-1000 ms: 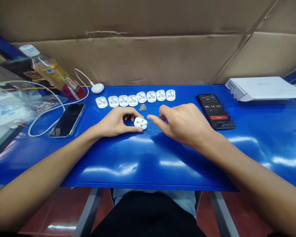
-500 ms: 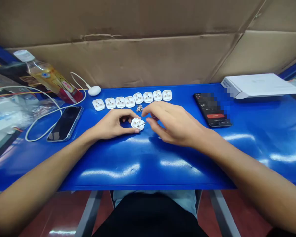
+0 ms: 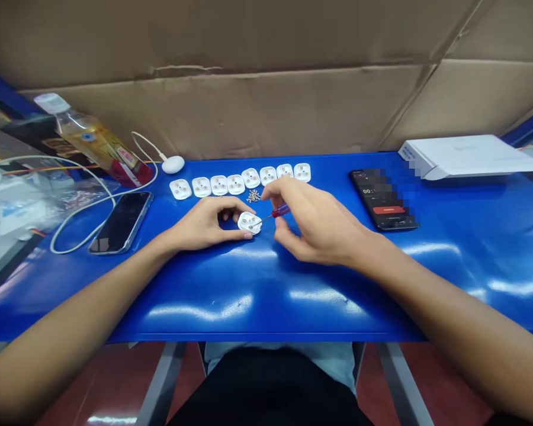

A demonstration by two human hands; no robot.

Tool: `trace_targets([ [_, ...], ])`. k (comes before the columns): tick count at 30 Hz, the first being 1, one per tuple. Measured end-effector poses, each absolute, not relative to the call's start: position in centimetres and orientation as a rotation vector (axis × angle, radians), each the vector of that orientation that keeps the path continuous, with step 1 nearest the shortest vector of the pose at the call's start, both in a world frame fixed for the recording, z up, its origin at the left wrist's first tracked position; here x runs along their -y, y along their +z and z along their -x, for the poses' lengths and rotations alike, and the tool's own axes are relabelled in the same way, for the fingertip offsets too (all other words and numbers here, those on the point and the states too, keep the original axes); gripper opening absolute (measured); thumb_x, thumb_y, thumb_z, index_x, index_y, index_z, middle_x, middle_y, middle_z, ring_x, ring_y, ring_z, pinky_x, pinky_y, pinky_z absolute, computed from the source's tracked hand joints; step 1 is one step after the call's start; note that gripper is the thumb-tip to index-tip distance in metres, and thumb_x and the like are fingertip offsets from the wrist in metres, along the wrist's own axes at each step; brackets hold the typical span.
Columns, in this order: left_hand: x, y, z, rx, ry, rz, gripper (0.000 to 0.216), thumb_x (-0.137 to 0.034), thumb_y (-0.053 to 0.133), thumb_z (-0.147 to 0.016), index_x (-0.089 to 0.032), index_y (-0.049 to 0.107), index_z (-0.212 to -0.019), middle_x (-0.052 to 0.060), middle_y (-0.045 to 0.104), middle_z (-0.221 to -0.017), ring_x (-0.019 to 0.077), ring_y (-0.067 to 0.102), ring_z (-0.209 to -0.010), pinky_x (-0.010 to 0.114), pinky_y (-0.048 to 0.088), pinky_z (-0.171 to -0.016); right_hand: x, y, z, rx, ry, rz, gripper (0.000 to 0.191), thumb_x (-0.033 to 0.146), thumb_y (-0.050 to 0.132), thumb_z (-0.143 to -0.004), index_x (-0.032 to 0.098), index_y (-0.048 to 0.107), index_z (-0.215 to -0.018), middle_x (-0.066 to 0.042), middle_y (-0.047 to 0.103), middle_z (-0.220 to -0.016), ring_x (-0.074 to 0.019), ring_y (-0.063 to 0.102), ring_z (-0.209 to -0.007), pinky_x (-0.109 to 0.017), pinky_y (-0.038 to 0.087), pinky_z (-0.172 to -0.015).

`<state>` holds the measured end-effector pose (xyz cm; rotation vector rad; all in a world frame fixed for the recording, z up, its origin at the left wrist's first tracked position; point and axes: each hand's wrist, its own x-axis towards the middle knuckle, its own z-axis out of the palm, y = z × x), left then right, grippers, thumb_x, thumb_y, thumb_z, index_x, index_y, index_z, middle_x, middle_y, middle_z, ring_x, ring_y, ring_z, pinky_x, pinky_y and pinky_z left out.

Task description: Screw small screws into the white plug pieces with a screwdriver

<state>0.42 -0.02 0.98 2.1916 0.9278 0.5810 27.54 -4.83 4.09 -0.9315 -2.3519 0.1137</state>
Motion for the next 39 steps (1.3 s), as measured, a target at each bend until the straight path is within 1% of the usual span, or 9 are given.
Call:
trace_targets([
  [4,0.00,0.96,-0.39,-0.913,0.582,-2.209,0.044,-0.050,0.087,-0.083,-0.020,0.079,-0.115,0.001,0.072,-0.091,0.0158,0.061,-0.080,0.028,0.043,-0.073,4.73,3.86,-27.67,2.301,0.004,1.034,0.020,0.031,0.059,-0.101,0.024,0.058,-0.120,-0.004,0.073,-0.091,-0.0228,0.072,-0.074,-0.035,0.056,-0.064],
  [9,-0.02,0.97,-0.38,-0.914,0.572,-2.196,0.044,-0.050,0.087,-0.083,-0.020,0.079,-0.114,0.002,0.073,-0.092,0.0171,0.062,-0.082,0.029,0.045,-0.074,4.77,3.82,-27.57,2.334,0.106,0.921,0.032,0.021,0.061,-0.094,0.023,0.054,-0.125,-0.010,0.073,-0.112,-0.0248,0.074,-0.092,-0.038,0.061,-0.081],
  [15,-0.03,0.89,-0.36,-0.910,0.582,-2.213,0.046,-0.050,0.088,-0.083,-0.019,0.079,-0.116,0.001,0.072,-0.090,0.0163,0.061,-0.080,0.028,0.042,-0.072,4.81,3.53,-27.58,2.250,-0.023,1.006,0.031,0.028,0.061,-0.098,0.026,0.054,-0.128,-0.002,0.073,-0.087,-0.0216,0.070,-0.066,-0.033,0.053,-0.056],
  [20,-0.04,0.84,-0.34,-0.913,0.584,-2.205,0.044,-0.049,0.088,-0.083,-0.019,0.079,-0.115,0.001,0.072,-0.090,0.0157,0.060,-0.080,0.028,0.042,-0.072,4.92,3.73,-27.56,2.308,0.056,0.869,0.039,0.021,0.061,-0.091,0.022,0.051,-0.129,-0.008,0.073,-0.107,-0.0239,0.074,-0.086,-0.037,0.060,-0.073],
  [25,-0.14,0.68,-0.27,-0.895,0.593,-2.213,0.044,-0.050,0.088,-0.084,-0.020,0.079,-0.115,0.000,0.072,-0.090,0.0155,0.060,-0.080,0.029,0.042,-0.072,4.77,3.67,-27.51,2.247,0.021,1.007,0.026,0.027,0.062,-0.097,0.024,0.055,-0.122,-0.002,0.072,-0.087,-0.0198,0.069,-0.064,-0.032,0.052,-0.056],
  [29,-0.15,0.65,-0.25,-0.896,0.593,-2.209,0.044,-0.049,0.087,-0.084,-0.020,0.079,-0.115,0.000,0.072,-0.090,0.0153,0.060,-0.080,0.029,0.042,-0.072,4.70,3.67,-27.53,2.264,0.122,0.870,0.037,0.017,0.062,-0.088,0.024,0.053,-0.123,-0.009,0.073,-0.116,-0.0232,0.074,-0.087,-0.037,0.061,-0.074],
  [33,-0.16,0.63,-0.23,-0.894,0.593,-2.214,0.044,-0.050,0.088,-0.084,-0.021,0.079,-0.115,0.000,0.071,-0.090,0.0154,0.060,-0.080,0.028,0.041,-0.071,4.68,3.66,-27.50,2.243,0.101,1.007,0.022,0.028,0.062,-0.097,0.024,0.055,-0.118,-0.003,0.076,-0.092,-0.0208,0.073,-0.069,-0.032,0.055,-0.058],
  [35,-0.16,0.63,-0.22,-0.890,0.591,-2.217,0.045,-0.051,0.087,-0.083,-0.021,0.079,-0.115,0.000,0.072,-0.090,0.0157,0.060,-0.080,0.028,0.041,-0.071,4.66,3.67,-27.49,2.243,0.084,0.997,0.019,0.024,0.061,-0.096,0.025,0.055,-0.114,-0.001,0.075,-0.088,-0.0195,0.072,-0.067,-0.031,0.054,-0.058],
  [39,-0.13,0.72,-0.23,-0.897,0.578,-2.208,0.045,-0.052,0.086,-0.084,-0.021,0.079,-0.116,0.001,0.072,-0.091,0.0163,0.061,-0.080,0.029,0.042,-0.072,4.71,3.86,-27.50,2.281,0.111,0.856,0.036,0.014,0.062,-0.084,0.025,0.054,-0.118,-0.006,0.075,-0.109,-0.0219,0.076,-0.083,-0.034,0.061,-0.072],
])
